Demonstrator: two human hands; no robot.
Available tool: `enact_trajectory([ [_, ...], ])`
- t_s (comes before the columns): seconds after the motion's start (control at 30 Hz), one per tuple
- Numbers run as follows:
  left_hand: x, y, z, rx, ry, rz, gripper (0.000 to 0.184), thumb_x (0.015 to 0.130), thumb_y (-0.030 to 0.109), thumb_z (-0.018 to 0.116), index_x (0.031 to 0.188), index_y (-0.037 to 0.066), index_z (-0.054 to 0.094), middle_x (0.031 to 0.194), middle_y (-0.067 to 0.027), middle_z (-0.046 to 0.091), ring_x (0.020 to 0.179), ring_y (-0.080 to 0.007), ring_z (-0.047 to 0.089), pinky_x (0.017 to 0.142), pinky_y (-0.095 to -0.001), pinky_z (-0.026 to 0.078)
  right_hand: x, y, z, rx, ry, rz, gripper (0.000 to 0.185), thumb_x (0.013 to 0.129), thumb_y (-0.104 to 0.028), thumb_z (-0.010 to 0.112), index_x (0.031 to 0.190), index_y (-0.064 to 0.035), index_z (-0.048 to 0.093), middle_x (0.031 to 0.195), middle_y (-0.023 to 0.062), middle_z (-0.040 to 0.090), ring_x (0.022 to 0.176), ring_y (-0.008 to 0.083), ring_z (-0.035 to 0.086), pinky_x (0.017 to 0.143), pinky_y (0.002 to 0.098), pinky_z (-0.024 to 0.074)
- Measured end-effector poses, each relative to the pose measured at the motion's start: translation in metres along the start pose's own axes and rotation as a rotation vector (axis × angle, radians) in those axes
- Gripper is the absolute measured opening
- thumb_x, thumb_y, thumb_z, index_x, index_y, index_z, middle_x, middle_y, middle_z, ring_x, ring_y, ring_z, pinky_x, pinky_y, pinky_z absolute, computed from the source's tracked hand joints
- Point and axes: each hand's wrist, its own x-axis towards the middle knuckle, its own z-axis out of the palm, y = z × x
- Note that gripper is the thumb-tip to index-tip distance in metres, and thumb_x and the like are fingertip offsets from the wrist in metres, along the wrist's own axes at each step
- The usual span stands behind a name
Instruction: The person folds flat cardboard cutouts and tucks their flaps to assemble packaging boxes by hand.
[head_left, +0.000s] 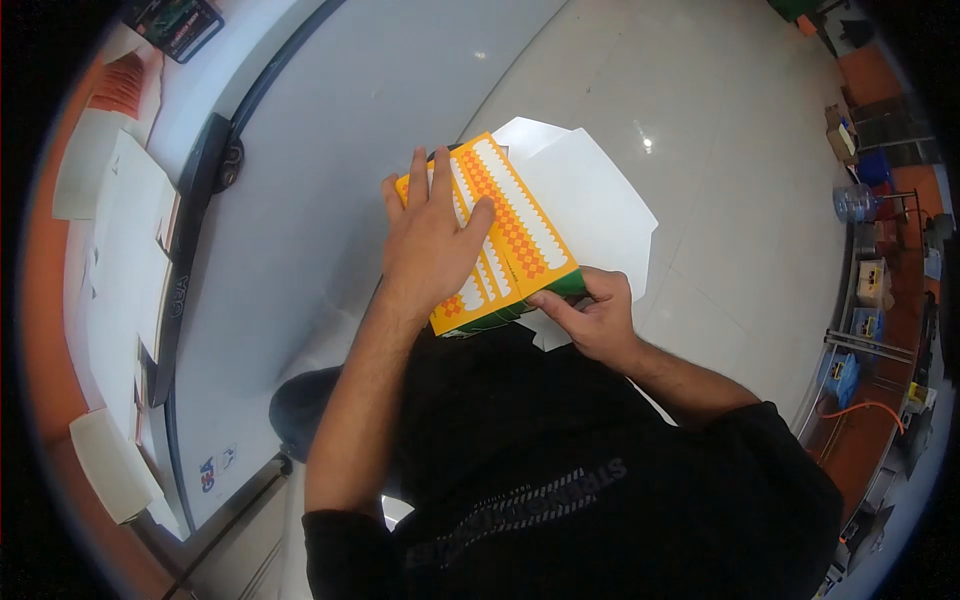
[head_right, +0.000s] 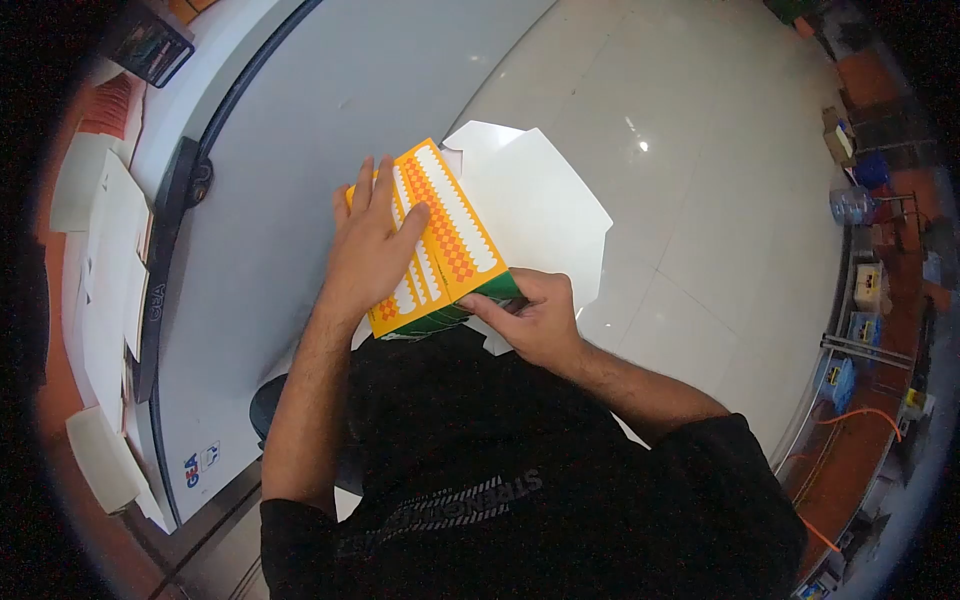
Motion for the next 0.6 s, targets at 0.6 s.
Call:
enact_trajectory([
  [0.6, 0.0, 0.0, -0.002, -0.003, -0.044, -0.024, 0.082, 0.094, 0.048, 0.049, 0.156, 0.002, 0.023, 0.162, -0.0223, 0.019, 0.146, -0.0551, 0.01, 0.12, -0.0541, 0.019, 0.001, 0.012, 0.009, -0.092, 0.094, -0.155, 0.022, 0.083, -0.011, 0.082, 0.1, 0.0014, 0.075, 0.079, 0.01, 0.073, 0.065, 0.0092, 0.064, 0.058, 0.0251, 0.0473],
])
